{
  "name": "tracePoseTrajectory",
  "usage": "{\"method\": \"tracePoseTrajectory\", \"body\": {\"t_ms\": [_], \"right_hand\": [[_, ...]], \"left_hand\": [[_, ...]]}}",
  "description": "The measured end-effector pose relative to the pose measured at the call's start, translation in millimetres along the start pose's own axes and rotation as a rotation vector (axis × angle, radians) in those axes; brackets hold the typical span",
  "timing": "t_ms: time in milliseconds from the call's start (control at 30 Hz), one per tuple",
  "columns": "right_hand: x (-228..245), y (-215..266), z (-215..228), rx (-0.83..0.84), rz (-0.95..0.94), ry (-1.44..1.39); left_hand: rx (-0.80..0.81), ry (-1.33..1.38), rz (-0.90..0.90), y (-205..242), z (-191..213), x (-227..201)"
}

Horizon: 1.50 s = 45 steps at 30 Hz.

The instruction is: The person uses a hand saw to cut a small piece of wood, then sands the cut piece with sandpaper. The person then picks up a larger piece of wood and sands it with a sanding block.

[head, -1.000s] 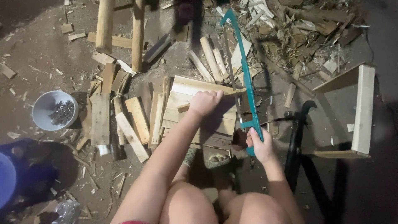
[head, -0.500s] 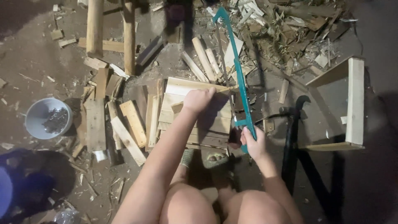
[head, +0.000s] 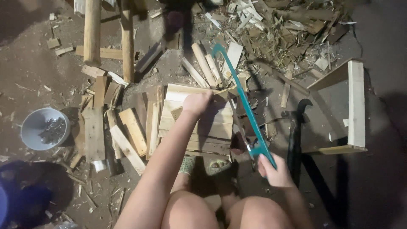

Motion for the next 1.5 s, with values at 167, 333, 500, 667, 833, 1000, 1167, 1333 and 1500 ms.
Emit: {"method": "tracePoseTrajectory", "body": {"t_ms": [167,333,500,667,833,1000,1167,1333,1500], "right_hand": [[23,62,48,-0.077,-0.129,0.362],[54,50,68,-0.011,-0.159,0.293],[104,13,88,0.195,-0.167,0.477],[197,14,59,0.074,-0.296,0.538],[179,1,55,0.098,-0.242,0.647],[104,18,69,-0.009,-0.183,0.485],[66,29,56,-0.035,-0.067,0.348],[59,28,44,-0.049,0.005,0.439],[50,26,46,-0.045,0.007,0.364]], "left_hand": [[-0.027,0.072,-0.009,3,5,1],[-0.045,0.087,-0.053,11,18,-7],[0.015,0.351,0.099,16,26,-8],[-0.061,0.052,-0.048,13,19,-10],[-0.149,0.024,-0.069,7,20,-3],[-0.153,-0.229,-0.2,2,23,-16],[-0.247,-0.264,-0.251,2,33,-24],[-0.264,-0.199,-0.198,7,44,-30],[-0.024,-0.037,-0.05,25,45,-34]]}}
Point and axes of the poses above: each hand's wrist, its own y-axis away from the middle knuckle, its own z-axis out of the back of the hand, x = y × z, the point moved 6 cm from there along -y, towards the middle knuckle, and after that the axes turned 4 degrees about y, right-handed, at the moved point
